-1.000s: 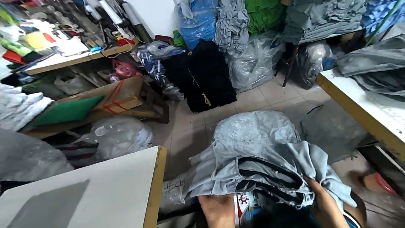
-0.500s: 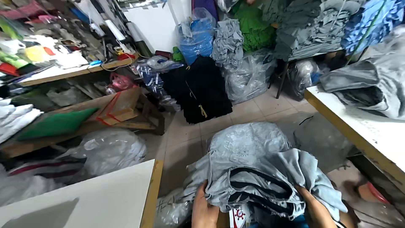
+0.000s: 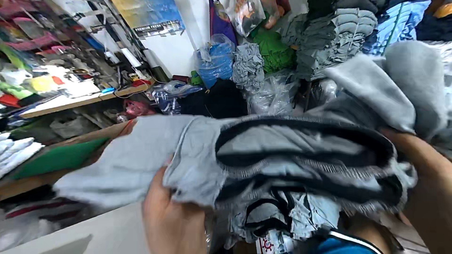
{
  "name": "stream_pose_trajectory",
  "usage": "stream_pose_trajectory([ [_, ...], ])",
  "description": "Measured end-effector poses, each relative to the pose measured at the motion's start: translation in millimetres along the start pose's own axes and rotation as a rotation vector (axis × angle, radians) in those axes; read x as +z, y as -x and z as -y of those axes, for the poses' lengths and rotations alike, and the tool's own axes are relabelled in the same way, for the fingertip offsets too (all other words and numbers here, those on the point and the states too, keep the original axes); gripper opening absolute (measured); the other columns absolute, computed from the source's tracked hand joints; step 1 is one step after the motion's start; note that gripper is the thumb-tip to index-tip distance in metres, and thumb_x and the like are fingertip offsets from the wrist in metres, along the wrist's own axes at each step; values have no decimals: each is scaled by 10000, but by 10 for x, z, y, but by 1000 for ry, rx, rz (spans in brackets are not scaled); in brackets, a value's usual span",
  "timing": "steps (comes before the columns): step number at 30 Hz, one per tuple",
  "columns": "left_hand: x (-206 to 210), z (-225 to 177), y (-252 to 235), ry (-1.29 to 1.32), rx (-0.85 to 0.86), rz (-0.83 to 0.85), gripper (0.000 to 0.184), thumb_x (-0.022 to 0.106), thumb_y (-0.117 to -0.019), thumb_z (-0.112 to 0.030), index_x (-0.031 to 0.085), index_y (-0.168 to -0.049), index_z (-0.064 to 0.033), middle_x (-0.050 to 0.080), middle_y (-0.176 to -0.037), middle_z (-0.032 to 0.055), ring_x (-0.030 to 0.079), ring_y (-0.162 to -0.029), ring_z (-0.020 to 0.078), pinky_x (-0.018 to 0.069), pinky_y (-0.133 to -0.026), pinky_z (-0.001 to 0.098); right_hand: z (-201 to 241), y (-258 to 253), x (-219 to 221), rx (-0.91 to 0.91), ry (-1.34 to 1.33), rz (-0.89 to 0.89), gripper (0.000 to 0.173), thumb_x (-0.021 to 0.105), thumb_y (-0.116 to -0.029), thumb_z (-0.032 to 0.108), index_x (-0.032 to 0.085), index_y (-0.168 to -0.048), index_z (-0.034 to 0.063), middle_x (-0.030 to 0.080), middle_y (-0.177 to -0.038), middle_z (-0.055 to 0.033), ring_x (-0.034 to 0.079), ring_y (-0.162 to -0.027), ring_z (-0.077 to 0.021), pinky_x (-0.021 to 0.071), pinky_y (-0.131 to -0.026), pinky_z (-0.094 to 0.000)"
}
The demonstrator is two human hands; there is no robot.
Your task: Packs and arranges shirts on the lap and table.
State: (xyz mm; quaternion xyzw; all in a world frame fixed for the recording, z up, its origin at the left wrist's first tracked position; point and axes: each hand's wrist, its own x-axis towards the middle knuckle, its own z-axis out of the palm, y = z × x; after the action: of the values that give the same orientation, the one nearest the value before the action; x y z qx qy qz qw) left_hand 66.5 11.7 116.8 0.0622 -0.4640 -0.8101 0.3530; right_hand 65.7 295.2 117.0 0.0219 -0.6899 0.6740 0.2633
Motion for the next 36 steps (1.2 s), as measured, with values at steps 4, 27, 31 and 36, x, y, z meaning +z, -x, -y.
stream_pose_trajectory([
  [4, -455, -21, 430, -237, 54, -9, 404, 337, -1034, -11, 679, -913, -188, 736, -818, -162, 685, -817, -75, 570, -789, 147, 202, 532, -180, 323, -167, -44, 294, 439, -971, -48, 635, -908, 161, 722, -792, 158, 672, -777, 78, 559, -775, -127],
  [27, -996, 1832, 90, -812, -403, 199, 520, 514, -1023, -136, 416, -1492, 68, 396, -1549, 287, 422, -1423, 342, 373, -1150, 482, -1505, 946, 353, 1073, -218, 86, 341, 428, -1089, 143, 499, -1377, -25, 668, -1161, -109, 690, -979, -182, 576, -835, -369],
  [31, -1083, 1540, 249, -892, -269, 296, 303, 482, -1003, -109, 653, -1180, 67, 677, -1166, 149, 652, -1078, 157, 532, -940, 319, -1603, 1235, 229, 1196, -329, -291, 183, 365, -1110, 147, 448, -1230, 37, 625, -973, -49, 685, -821, -140, 590, -752, -323],
  [36, -999, 1337, 419, -819, -925, 576, 305, 415, -1093, -142, 649, -1078, 54, 700, -903, 57, 690, -741, 109, 587, -716, 279, -1669, 1087, 190, 1258, -376, -453, 362, 404, -1118, 268, 400, -1392, 32, 596, -1070, -91, 664, -849, -136, 563, -737, -293],
])
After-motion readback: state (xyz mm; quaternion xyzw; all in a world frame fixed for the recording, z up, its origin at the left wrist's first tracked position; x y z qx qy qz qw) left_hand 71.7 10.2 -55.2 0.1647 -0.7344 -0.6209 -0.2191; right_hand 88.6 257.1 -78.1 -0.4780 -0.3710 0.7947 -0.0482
